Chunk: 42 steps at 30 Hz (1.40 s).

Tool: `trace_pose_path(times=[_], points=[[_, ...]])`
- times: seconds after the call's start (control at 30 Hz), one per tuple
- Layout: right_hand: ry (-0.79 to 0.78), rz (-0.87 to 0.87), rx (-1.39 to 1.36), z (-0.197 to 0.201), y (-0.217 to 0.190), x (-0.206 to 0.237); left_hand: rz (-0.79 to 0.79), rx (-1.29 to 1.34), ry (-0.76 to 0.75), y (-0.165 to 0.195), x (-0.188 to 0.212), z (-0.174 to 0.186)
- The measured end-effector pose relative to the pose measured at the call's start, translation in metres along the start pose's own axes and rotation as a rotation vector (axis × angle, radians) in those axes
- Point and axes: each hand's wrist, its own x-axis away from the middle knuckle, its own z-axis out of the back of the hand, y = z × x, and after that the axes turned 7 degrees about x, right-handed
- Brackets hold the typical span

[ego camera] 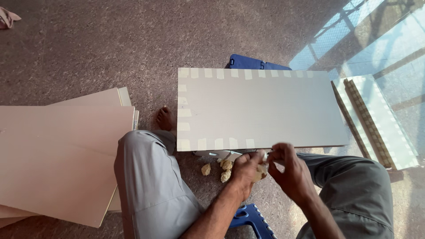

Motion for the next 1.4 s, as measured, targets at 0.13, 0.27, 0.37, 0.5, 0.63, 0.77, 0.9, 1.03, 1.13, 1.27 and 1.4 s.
trace_pose_path(times=[0.13, 0.27, 0.37, 0.5, 0.63, 0.77, 0.9, 1.03, 1.13, 1.27, 1.4], points=[[-0.047, -0.059, -0.057, 0.004, -0.002, 0.015, -0.112, -0.327, 0.088, -0.006, -0.014, 0.002], [-0.004, -0.151, -0.006, 0.008, -0.021, 0.007, -0.43, -0.816, 0.239, -0.014, -0.046, 0.002], [0.026, -0.088, 0.028, 0.004, -0.039, -0.014, -0.623, -0.81, 0.306, -0.027, -0.067, -0.002], [0.05, 0.024, 0.132, 0.0, -0.057, -0.031, -0.437, -0.245, 0.164, -0.032, -0.068, 0.012], [-0.042, -0.114, 0.219, -0.007, -0.068, -0.045, -0.229, -1.203, 0.218, -0.014, -0.034, 0.052], [-0.059, -0.16, 0.212, -0.014, -0.066, -0.048, -0.198, -1.144, 0.047, -0.001, -0.004, 0.04], [-0.031, -0.177, 0.156, -0.017, -0.055, -0.05, -0.26, -1.272, -0.042, 0.008, 0.028, 0.01], [-0.056, -0.189, 0.064, -0.014, -0.042, -0.057, -0.528, -1.386, 0.025, 0.008, 0.072, 0.013], [-0.038, -0.156, -0.018, -0.011, -0.038, -0.055, -0.393, -1.19, -0.002, 0.019, 0.084, 0.035], [0.038, -0.119, -0.098, -0.008, -0.044, -0.045, -0.733, -1.114, 0.047, 0.025, 0.078, 0.048], [0.113, -0.101, 0.129, -0.008, -0.064, -0.038, -0.57, -1.041, 0.081, 0.027, 0.067, 0.041]])
